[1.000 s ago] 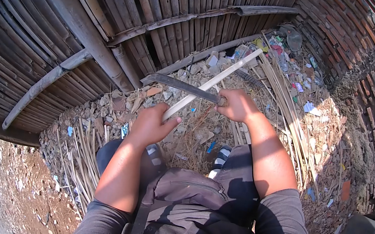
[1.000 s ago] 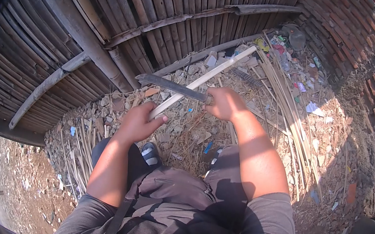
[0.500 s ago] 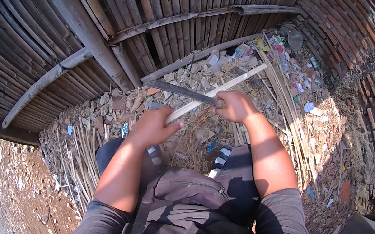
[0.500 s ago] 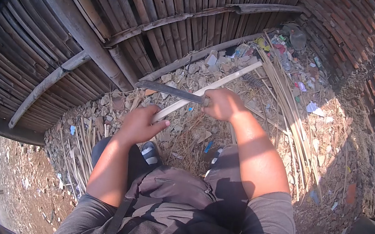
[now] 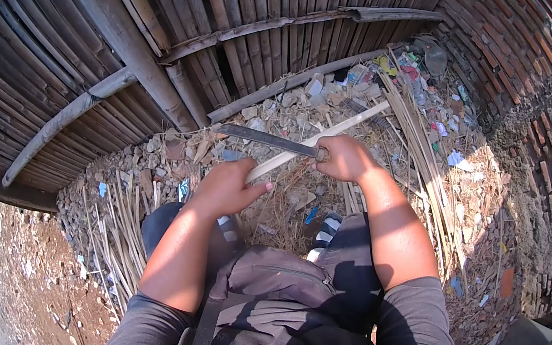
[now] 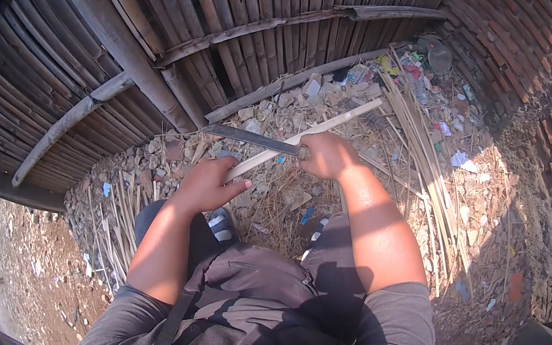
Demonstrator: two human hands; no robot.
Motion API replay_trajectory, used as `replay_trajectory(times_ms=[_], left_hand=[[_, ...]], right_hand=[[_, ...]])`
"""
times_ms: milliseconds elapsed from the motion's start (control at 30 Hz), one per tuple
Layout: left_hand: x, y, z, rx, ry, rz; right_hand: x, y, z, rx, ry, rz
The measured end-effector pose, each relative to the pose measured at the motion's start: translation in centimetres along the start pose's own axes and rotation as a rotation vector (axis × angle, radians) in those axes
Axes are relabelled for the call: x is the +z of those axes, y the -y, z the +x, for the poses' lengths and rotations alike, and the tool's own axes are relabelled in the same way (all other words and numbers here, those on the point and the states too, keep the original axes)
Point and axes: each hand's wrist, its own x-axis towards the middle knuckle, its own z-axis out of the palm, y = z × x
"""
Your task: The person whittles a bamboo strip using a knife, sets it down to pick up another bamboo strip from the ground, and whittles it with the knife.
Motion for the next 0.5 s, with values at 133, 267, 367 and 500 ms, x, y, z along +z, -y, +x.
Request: replay_trajectory(times_ms=[133,267,367,500], left_hand=[[0.08,0.08,0.01,0.000,0.005,0.009],[-0.02,-0.03,-0.01,-0.011,0.026,0.026],[-0.12,-0.11,-0.02,-0.018,0.044,0.027],[-0.36,-0.54,-0.15,-0.047,0.078,0.030]], right_hand=[[-0.19,0.33,-0.09,0.012,0.012,0.015],[-0.33,0.42,0.00,0.030,0.055,0.008],[-0.80,0.88,0.14,0.070,0.120,-0.011],[-0.73,0.89,0.06,0.061,0.120,-0.003]])
